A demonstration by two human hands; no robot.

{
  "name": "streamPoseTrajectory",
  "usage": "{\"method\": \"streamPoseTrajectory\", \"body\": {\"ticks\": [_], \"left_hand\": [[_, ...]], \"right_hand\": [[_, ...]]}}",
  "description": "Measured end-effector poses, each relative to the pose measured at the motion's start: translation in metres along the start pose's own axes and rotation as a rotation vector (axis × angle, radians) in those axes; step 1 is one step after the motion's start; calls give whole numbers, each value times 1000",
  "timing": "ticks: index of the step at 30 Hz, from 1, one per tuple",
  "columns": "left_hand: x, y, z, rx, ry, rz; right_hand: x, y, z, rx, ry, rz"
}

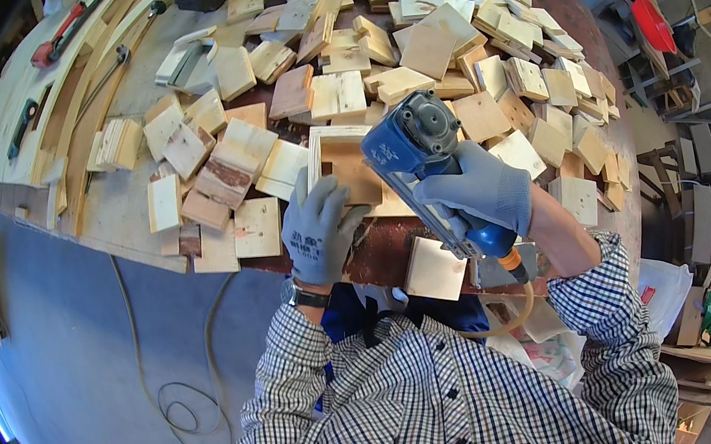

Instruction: The person assembles small wooden boxes by nailing pieces together with a nail gun and smoothing the edges with a sanding block. They handle multiple wooden components, aligning them and securing them before moving to the next unit.

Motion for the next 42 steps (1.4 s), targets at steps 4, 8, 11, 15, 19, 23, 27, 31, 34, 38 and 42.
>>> {"method": "streamPoseTrajectory", "body": {"ticks": [4, 8, 11, 15, 19, 23, 27, 31, 34, 38, 42], "left_hand": [[-1, -9, 7, -65, 106, 26], [0, -16, 10, -200, 28, 3], [5, -18, 10, -247, -22, -13], [5, -18, 10, -263, -15, -29], [3, -18, 12, -270, 12, -22], [2, -14, 11, -256, 29, -24], [3, -17, 15, -299, -3, 1], [4, -19, 15, -302, -22, 12], [0, -21, 9, -289, -5, -7], [-1, -11, 5, -232, 13, 23], [-19, 6, 15, -126, 58, -89]], "right_hand": [[20, 0, 8, -34, -82, 48], [36, -7, 11, 5, -128, 56], [37, -3, 2, -47, -145, 79], [35, -3, 2, -39, -130, 70], [36, -4, -2, -66, -130, 29], [36, -3, 2, 31, -145, 128], [37, -5, 4, 117, -145, 214], [44, -3, 3, 40, -141, 121], [44, -8, 13, -1, -121, 62], [17, -8, 72, -103, -3, -209], [-24, 2, 148, -251, 259, -377]]}}
Point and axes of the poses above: each hand's wrist, its own z-axis away from the middle knuckle, its own x-axis out of the palm, y = z × x, the point moved 9 cm from there along -z, towards the middle knuckle, and after that the axes turned 3 degrees about -z, right-handed, at the moved point
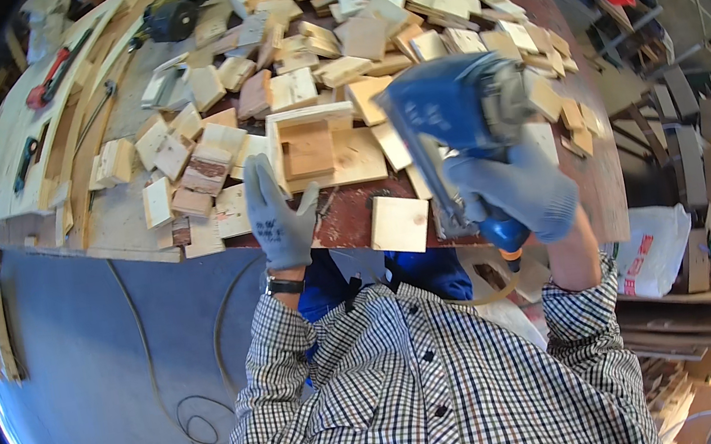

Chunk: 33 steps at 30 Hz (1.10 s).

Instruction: The person assembles small wooden boxes by nailing pieces together with a nail gun and smoothing the edges with a sanding block. They handle multiple wooden components, aligning them and securing them before moving to the next unit.

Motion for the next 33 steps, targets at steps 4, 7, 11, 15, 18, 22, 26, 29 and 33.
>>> {"method": "streamPoseTrajectory", "body": {"ticks": [4, 7, 11, 15, 18, 22, 26, 29, 33], "left_hand": [[3, 93, 16, 485, -278, 32], [29, 144, 38, 684, -623, 173], [78, 132, 58, 734, -789, -63], [107, 130, 63, 643, -1120, -115], [91, 126, 52, 492, -1027, 135], [48, 90, 30, 9, -852, 724], [22, 73, 10, -85, -769, 880], [6, 64, -4, -18, -738, 738], [-1, 56, -22, -72, -683, 827]], "right_hand": [[-43, -1, 49, -153, 222, -91], [-58, 6, 66, -168, 283, -161], [-56, 13, 71, -124, 271, -183], [-61, 26, 71, -70, 224, -169], [-62, 29, 70, -53, 237, -166], [-65, 29, 70, -29, 250, -177], [-72, 30, 69, -23, 262, -170], [-69, 31, 67, -35, 265, -192], [-65, 37, 64, -3, 241, -198]]}}
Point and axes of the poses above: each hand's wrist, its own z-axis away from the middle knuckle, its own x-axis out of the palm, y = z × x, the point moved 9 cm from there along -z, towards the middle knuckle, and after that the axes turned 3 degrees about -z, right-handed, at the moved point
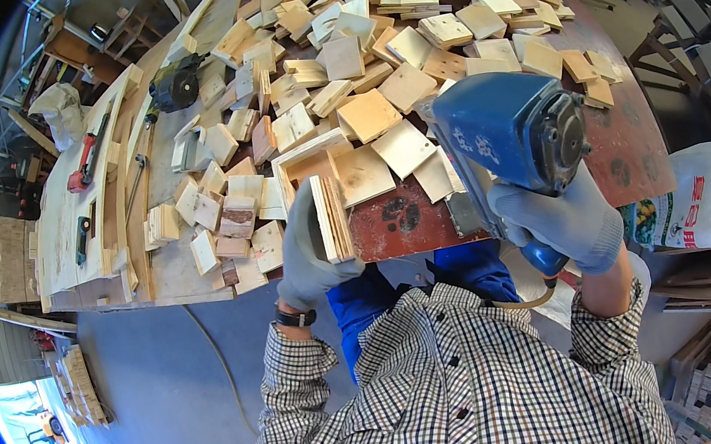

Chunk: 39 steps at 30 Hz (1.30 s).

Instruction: The person assembles small wooden boxes by nailing pieces together with a nail gun and smoothing the edges with a sanding block. They handle multiple wooden components, aligning them and securing them before moving to the next unit.

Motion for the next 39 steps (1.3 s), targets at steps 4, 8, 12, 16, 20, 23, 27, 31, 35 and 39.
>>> {"method": "streamPoseTrajectory", "body": {"ticks": [4, 8, 12, 16, 20, 23, 27, 31, 35, 39], "left_hand": [[-11, 24, -36, 245, 48, -724], [-23, 10, -53, 237, 37, -727], [-30, -6, -70, 209, -116, -1031], [-21, -22, -79, 109, -286, -1136], [-24, -22, -81, 130, -239, -1141], [-22, -17, -78, 162, -184, -1138], [-24, -8, -68, 196, -44, -1204], [-33, -11, -61, 192, 117, -1222], [-32, -13, -48, 210, 193, -1129], [20, 24, -6, 306, -6, -877]], "right_hand": [[-4, -6, 0, -14, -22, 13], [-6, -3, 1, -11, -11, 9], [-10, 2, -2, -67, -49, 52], [-13, 3, -4, -98, -35, 50], [-14, 1, -5, -93, -9, 69], [-15, 4, -7, -45, -24, 65], [-15, 9, -10, -45, -30, 7], [-15, 11, -14, -50, -43, -22], [-13, 13, -17, -26, -54, -10], [-13, 14, -13, 65, -7, 5]]}}
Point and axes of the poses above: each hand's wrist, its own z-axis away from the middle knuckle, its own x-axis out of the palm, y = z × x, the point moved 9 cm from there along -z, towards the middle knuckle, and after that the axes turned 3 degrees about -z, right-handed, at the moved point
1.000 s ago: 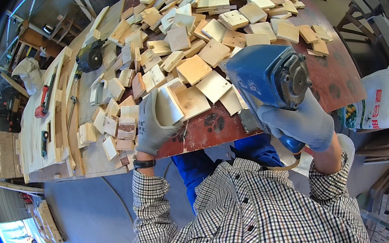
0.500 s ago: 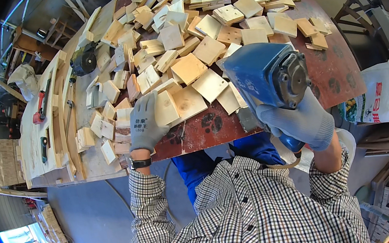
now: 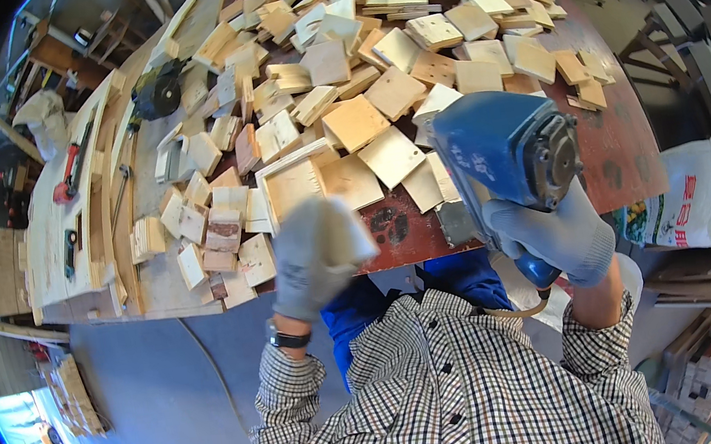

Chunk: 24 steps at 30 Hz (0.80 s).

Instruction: The person assembles small wooden boxes by nailing pieces together with a nail gun and smoothing the edges with a sanding block. They handle multiple wooden components, aligning them and securing them before moving to the next unit.

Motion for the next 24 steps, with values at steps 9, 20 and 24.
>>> {"method": "streamPoseTrajectory", "body": {"ticks": [9, 20, 24], "left_hand": [[105, 30, 25, -8, -275, -28], [107, 28, 31, 19, -275, -65], [109, 27, 29, 9, -301, -64]], "right_hand": [[25, -4, -4, -100, -34, -5], [35, -7, -6, -40, -5, 21], [34, -4, -8, -76, -23, -3]]}}
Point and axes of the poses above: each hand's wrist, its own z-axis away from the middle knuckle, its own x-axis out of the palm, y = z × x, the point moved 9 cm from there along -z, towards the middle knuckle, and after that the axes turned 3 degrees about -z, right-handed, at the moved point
